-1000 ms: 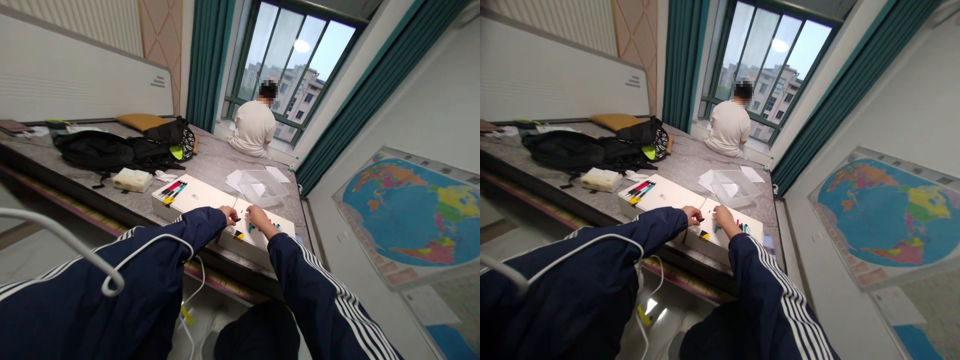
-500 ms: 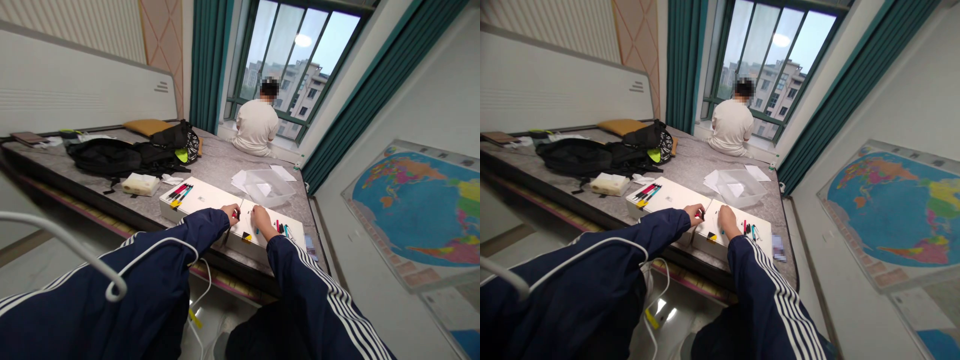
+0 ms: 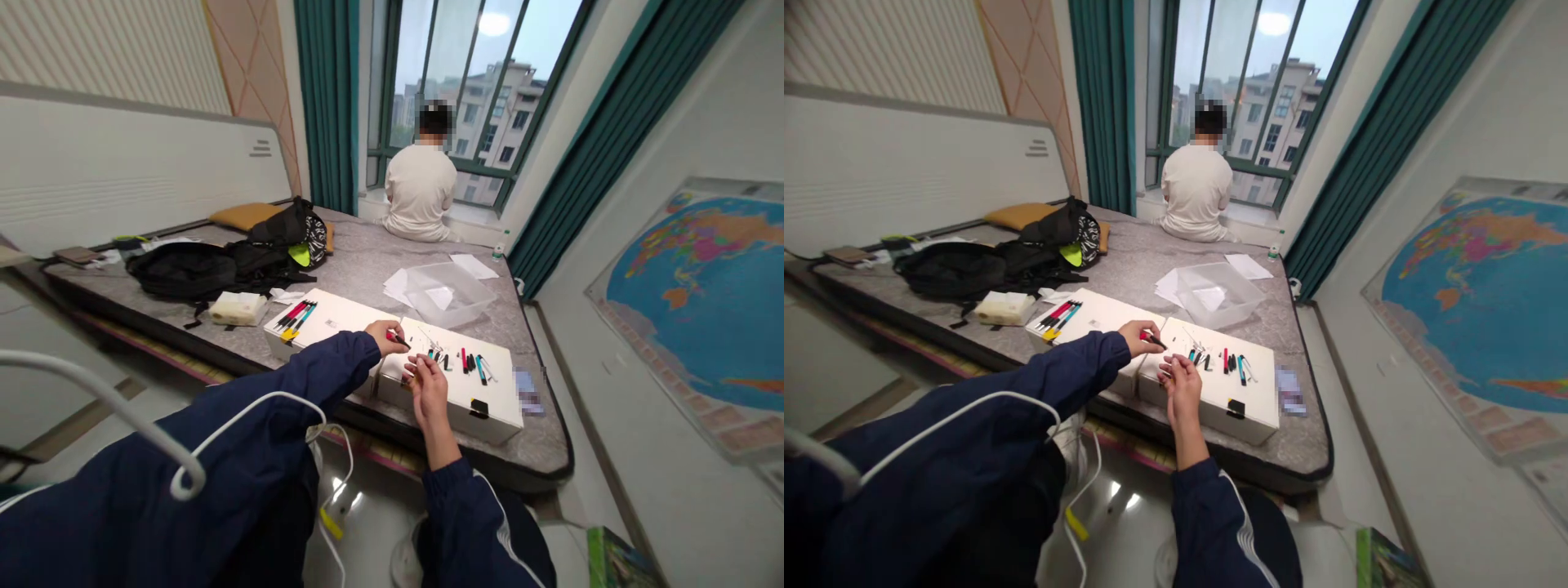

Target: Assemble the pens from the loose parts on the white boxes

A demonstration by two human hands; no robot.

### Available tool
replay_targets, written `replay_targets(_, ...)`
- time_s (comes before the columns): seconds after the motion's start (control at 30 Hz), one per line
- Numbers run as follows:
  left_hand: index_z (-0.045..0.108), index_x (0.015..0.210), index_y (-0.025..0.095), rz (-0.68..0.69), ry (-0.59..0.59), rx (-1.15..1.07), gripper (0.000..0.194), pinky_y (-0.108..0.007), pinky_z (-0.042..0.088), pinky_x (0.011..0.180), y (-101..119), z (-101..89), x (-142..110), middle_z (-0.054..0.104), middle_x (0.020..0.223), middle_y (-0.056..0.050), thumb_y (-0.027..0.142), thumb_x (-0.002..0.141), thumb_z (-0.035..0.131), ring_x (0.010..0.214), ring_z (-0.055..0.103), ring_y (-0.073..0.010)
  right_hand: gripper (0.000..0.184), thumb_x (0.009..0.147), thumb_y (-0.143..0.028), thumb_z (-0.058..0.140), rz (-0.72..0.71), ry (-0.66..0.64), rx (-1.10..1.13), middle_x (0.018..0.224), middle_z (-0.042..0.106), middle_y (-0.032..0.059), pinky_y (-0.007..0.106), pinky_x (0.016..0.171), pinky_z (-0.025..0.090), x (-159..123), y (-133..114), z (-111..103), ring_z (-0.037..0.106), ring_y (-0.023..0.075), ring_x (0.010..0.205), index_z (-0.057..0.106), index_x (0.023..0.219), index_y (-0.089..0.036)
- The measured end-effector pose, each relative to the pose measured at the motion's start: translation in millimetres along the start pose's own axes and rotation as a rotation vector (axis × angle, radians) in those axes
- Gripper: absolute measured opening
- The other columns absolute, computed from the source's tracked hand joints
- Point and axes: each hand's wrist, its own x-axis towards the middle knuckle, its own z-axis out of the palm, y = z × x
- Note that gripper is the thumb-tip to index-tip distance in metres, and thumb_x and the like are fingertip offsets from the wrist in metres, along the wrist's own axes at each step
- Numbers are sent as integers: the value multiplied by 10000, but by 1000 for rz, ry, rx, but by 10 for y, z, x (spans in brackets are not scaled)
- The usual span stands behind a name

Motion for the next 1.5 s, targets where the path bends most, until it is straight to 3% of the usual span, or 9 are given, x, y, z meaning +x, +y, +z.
replay_targets(0.13,567,761,127,-18,-85,-109,379,-250,471,613,157,-31,24,627,612,-12,308,530,808,619,621,-143,308,729,-314,693,73,11,176,838,691,42,266,629,533,-125,75,-134,645,138,706,605,996,-189)
replay_targets(0.23,556,753,121,-15,-111,-126,392,-254,474,631,283,-45,11,640,652,-26,314,531,815,630,622,-139,311,737,-298,697,89,4,225,888,697,63,265,645,538,-182,49,-193,656,146,748,615,1012,-178)
replay_targets(0.4,615,790,100,16,-122,3,351,-267,480,662,480,29,-80,667,693,-45,339,592,781,643,626,-139,244,736,-322,711,92,-17,305,950,690,77,262,678,543,-230,-45,-268,657,167,852,623,901,-165)
replay_targets(0.6,701,903,82,14,-222,146,369,-282,489,704,636,148,-207,706,707,-68,363,666,724,668,638,-162,252,692,-299,751,45,34,336,797,671,22,223,616,540,-311,-192,-322,632,121,728,663,886,-164)
replay_targets(0.73,703,968,88,30,-267,157,407,-313,495,789,682,172,-266,728,823,-103,384,689,701,785,664,-204,268,667,-282,767,13,32,305,837,691,49,247,636,550,-340,-289,-310,656,153,766,680,884,-151)
replay_targets(0.93,717,953,110,16,-246,170,404,-294,507,712,670,139,-305,730,784,-86,403,675,715,732,661,-199,259,673,-290,755,-43,1,248,830,694,45,262,642,559,-331,-248,-269,666,174,802,679,885,-164)
replay_targets(1.07,730,926,132,23,-239,197,384,-302,503,775,620,119,-315,734,797,-74,431,686,700,774,668,-204,271,681,-307,741,-79,-1,181,814,694,49,290,650,570,-297,-193,-265,664,185,800,679,900,-161)
replay_targets(1.33,736,903,124,-4,-209,132,390,-332,489,871,614,121,-341,735,799,-82,449,690,694,834,675,-217,190,742,-326,674,-336,22,-188,856,658,47,307,657,592,-330,-306,-277,632,174,780,706,853,-175)
replay_targets(1.5,741,887,128,15,-177,59,377,-343,480,886,657,153,-342,734,824,-90,434,670,717,838,669,-212,212,736,-350,674,-363,9,-197,863,655,36,298,664,595,-362,-385,-267,628,162,771,700,867,-185)
